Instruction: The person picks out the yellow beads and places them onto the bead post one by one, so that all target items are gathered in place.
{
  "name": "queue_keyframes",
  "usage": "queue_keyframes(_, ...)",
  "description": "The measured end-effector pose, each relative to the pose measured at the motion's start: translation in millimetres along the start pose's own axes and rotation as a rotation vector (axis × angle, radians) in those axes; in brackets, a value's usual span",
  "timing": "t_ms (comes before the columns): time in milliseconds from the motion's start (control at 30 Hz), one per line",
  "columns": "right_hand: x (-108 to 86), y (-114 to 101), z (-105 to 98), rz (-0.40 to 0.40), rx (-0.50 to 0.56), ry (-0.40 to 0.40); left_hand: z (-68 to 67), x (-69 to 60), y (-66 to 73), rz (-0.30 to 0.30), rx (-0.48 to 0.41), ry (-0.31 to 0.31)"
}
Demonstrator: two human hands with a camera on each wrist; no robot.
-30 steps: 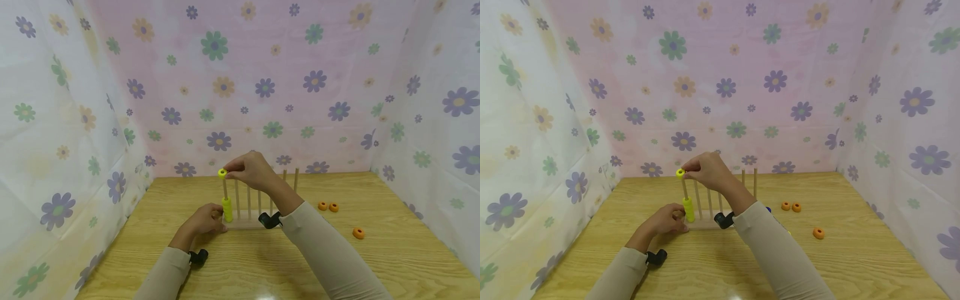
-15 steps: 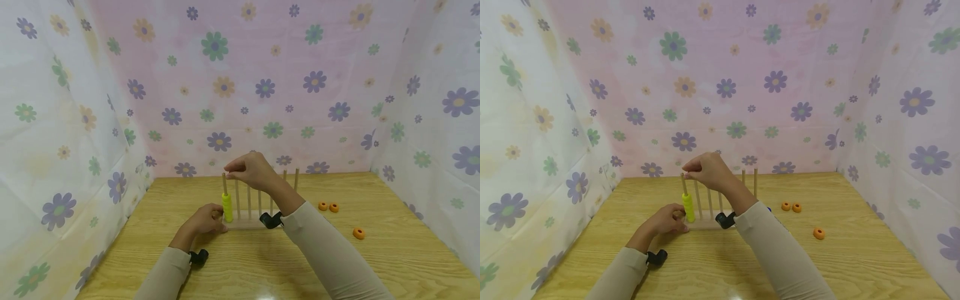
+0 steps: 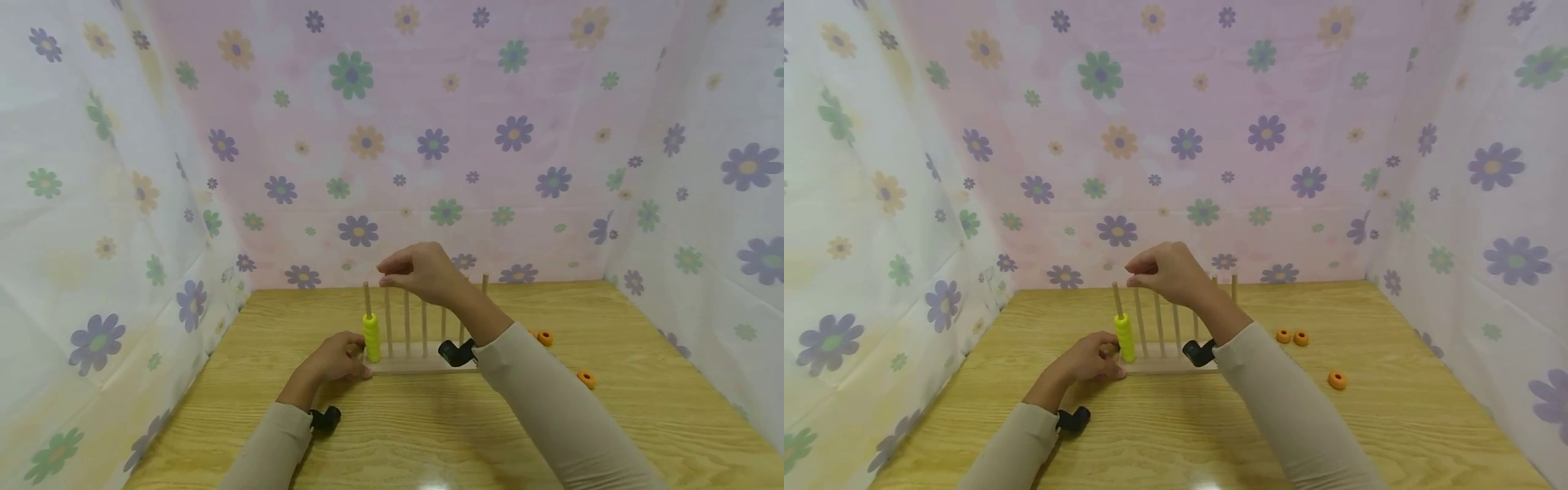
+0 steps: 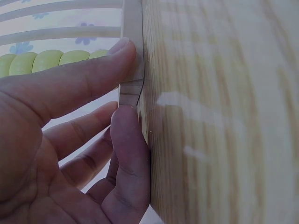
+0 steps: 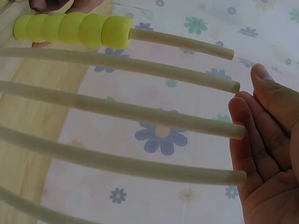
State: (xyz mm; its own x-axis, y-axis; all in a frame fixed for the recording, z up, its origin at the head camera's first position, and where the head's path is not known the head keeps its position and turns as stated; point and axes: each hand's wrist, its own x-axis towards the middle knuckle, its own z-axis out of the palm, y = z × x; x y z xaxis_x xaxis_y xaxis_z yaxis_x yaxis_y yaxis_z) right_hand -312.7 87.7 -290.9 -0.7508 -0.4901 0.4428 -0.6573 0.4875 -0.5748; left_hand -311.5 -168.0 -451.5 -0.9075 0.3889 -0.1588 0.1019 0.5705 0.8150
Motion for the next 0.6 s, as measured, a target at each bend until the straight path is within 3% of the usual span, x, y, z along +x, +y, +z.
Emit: queue_keyframes(600,-34.5,2,-26,-0.065,-0.062,0.101,0.9,0.9,-2.2,-0.006,-0.002,0.008)
